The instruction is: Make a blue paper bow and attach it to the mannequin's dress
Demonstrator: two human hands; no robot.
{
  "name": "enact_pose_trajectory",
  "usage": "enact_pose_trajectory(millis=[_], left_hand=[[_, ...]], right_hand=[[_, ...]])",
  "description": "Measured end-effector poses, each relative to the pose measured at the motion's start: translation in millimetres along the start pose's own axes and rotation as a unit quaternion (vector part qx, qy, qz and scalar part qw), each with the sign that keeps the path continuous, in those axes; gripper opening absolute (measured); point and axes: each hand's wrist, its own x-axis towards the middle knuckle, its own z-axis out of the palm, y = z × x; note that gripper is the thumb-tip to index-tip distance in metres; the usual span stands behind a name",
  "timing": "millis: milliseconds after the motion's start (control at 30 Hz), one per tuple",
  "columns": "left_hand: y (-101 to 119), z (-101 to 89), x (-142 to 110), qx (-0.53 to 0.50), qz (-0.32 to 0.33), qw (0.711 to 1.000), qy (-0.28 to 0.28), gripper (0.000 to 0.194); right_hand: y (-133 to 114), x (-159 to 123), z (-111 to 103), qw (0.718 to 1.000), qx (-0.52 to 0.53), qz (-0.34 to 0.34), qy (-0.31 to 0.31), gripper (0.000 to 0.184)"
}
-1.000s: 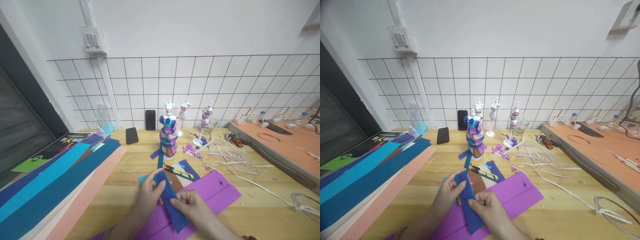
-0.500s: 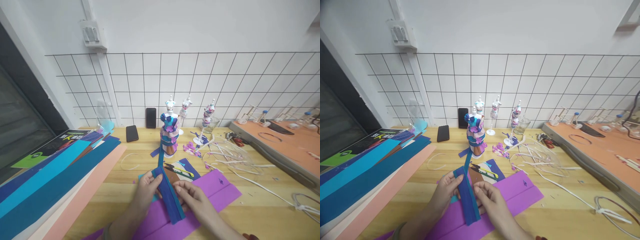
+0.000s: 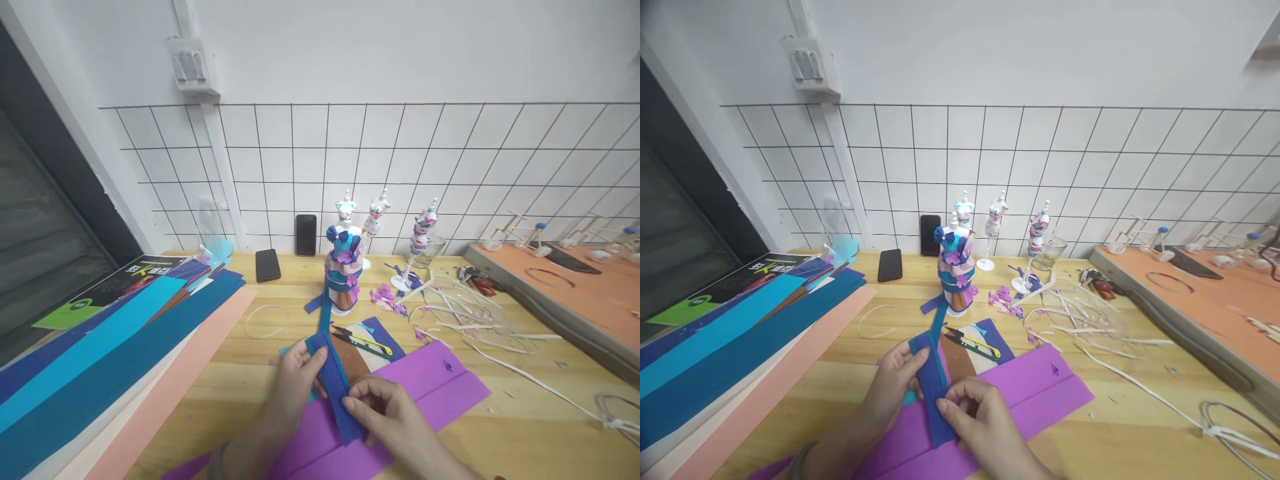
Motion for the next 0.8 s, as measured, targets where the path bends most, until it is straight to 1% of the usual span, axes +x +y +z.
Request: enact_pose_trajectory(millis=[267, 433, 567, 800], left_hand=[[0.9, 1.6, -1.2, -0.031, -0.007, 0.999, -0.028, 0.024], [2.7, 0.2, -1.6, -0.011, 0.008, 0.999, -0.03, 0.02], [1.1, -1.1, -1.1, -0.017, 0.007, 0.999, -0.028, 0.021], [-5.5, -4.1, 0.8, -0.021, 0.005, 0.998, -0.052, 0.027]], right_hand=[[-1.4, 0.3, 1.8, 1.0, 0.0, 0.013, 0.004, 0.043], [-2.9, 0.5, -1.0, 0.999, 0.027, 0.033, -0.004, 0.045], [-1.0, 0.9, -2.2, 0.998, 0.041, 0.039, -0.006, 0.046], [-1.0, 1.9, -0.9, 0.999, 0.028, 0.039, -0.001, 0.049]])
